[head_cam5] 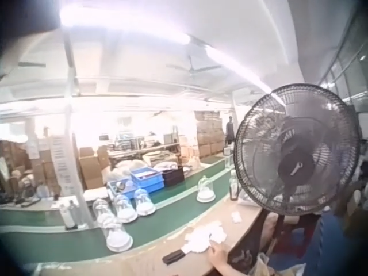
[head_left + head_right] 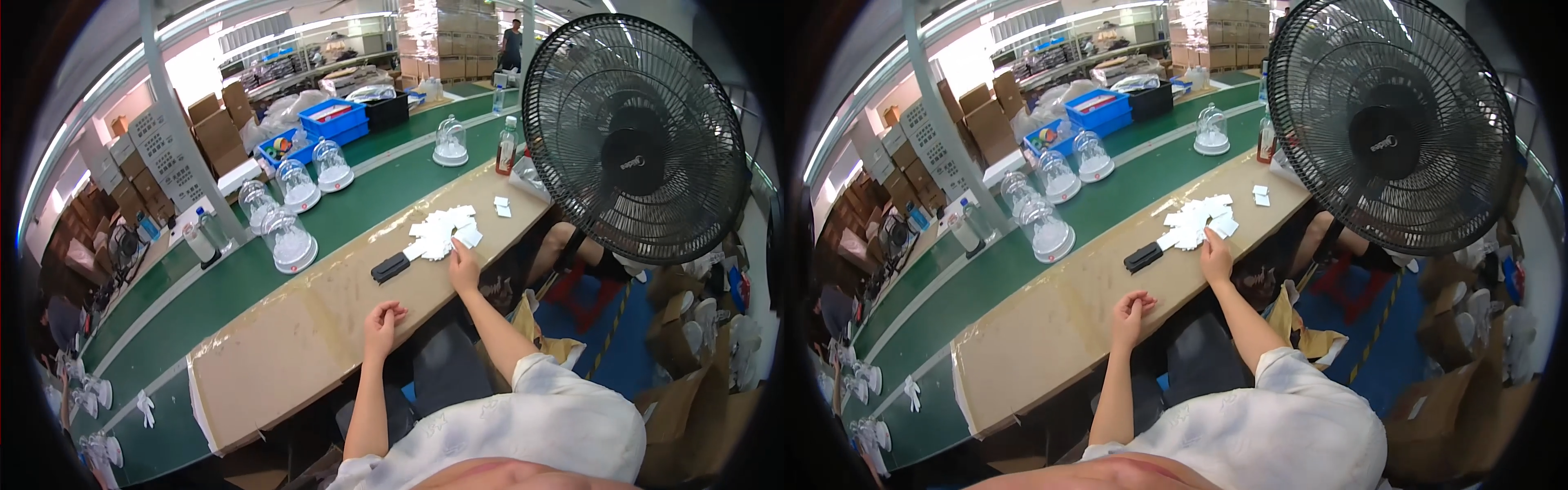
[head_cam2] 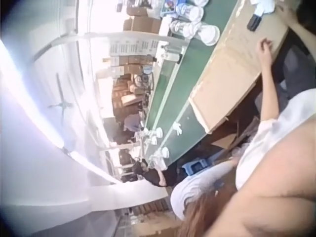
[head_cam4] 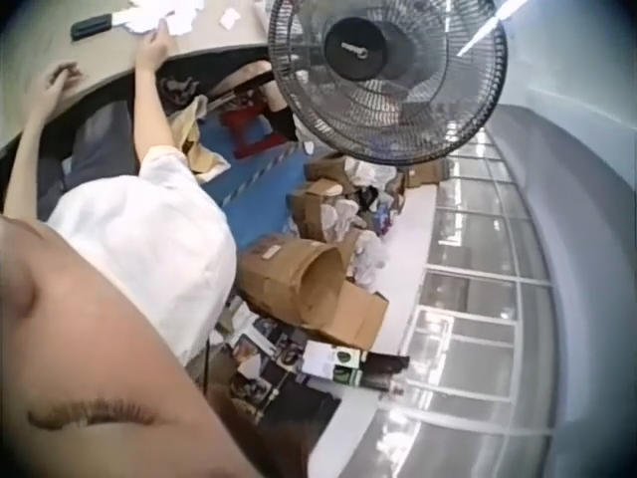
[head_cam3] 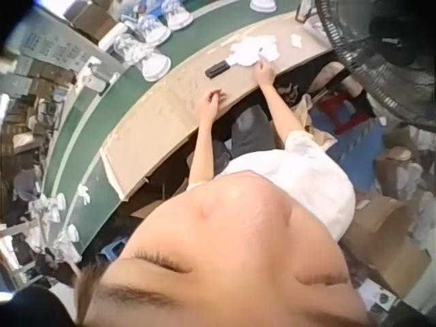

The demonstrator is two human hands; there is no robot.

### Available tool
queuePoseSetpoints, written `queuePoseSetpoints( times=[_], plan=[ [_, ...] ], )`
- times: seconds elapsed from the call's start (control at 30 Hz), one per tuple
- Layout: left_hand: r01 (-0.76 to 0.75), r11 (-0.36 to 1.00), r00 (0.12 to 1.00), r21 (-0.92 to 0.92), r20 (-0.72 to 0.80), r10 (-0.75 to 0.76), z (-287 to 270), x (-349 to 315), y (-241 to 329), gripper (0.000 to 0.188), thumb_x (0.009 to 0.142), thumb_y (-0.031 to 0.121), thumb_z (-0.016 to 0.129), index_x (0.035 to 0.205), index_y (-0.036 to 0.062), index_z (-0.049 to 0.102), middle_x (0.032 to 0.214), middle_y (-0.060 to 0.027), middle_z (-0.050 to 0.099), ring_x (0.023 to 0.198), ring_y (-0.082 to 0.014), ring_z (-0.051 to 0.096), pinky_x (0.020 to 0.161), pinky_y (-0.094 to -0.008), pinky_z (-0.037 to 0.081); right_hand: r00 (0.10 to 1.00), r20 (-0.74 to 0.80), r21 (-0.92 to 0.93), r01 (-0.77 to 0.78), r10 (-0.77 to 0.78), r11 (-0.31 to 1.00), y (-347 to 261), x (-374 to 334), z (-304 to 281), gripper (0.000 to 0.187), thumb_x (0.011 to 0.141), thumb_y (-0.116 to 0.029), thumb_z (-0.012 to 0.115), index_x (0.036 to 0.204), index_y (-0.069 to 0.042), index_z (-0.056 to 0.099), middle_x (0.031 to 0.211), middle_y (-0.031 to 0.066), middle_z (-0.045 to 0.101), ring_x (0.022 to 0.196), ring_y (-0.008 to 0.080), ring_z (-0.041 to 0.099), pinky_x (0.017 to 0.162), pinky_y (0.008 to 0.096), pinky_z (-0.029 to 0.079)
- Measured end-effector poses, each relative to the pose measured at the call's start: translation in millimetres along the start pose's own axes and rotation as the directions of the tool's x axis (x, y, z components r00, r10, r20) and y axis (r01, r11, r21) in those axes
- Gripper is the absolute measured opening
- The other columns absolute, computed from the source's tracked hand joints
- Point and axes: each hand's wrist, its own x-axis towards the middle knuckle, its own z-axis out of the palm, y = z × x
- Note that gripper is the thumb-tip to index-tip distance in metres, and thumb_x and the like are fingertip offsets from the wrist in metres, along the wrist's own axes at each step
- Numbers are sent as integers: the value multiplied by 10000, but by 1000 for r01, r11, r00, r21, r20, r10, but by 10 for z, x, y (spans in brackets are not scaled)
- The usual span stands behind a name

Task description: Assemble battery-powered decorative dome lights on a factory production line by applying adhesive pads and checking battery compartments.

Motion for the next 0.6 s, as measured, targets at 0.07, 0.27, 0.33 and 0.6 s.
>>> queuePoseSetpoints(
  times=[0.07, 0.27, 0.33, 0.6],
  plan=[
    [5, 998, 1000, 61, -4, -5, -6, -6, -55, 190, 997, 30, 438, 1100, -67, 565, 1009, -138, 629, 959, -226, 665, 874, -323, 555, 999, 10, 18, -48, 48, 999, 9, -18, 9, 276, 923, -109, 526, 1168, -52, 639, 1067, 189, 666, 957, 359, 638, 815, 391, 499],
    [39, 992, 997, 121, -66, -31, -36, -32, -37, 189, 992, 13, 439, 1071, -68, 590, 988, -135, 647, 940, -204, 668, 866, -313, 555, 965, 155, 101, -226, 209, 969, -65, -30, 16, 265, 975, -174, 486, 1191, -88, 613, 1089, 165, 661, 965, 357, 643, 803, 400, 506],
    [38, 989, 991, 144, -135, -18, -22, -64, 30, 187, 990, 16, 443, 1060, -68, 596, 976, -135, 659, 921, -197, 675, 853, -305, 555, 998, -5, 97, -68, 69, 993, -8, 14, 14, 250, 969, -170, 497, 1175, -82, 607, 926, 221, 650, 828, 379, 645, 696, 408, 496],
    [-30, 937, 996, 348, -70, 58, 75, -150, -63, 169, 952, -22, 470, 1019, -47, 623, 896, -105, 687, 834, -156, 689, 774, -277, 557, 981, 54, 283, -192, 185, 940, 46, -81, -17, 199, 941, -122, 581, 1126, -66, 629, 941, 98, 690, 721, 184, 639, 630, 293, 489]
  ],
)
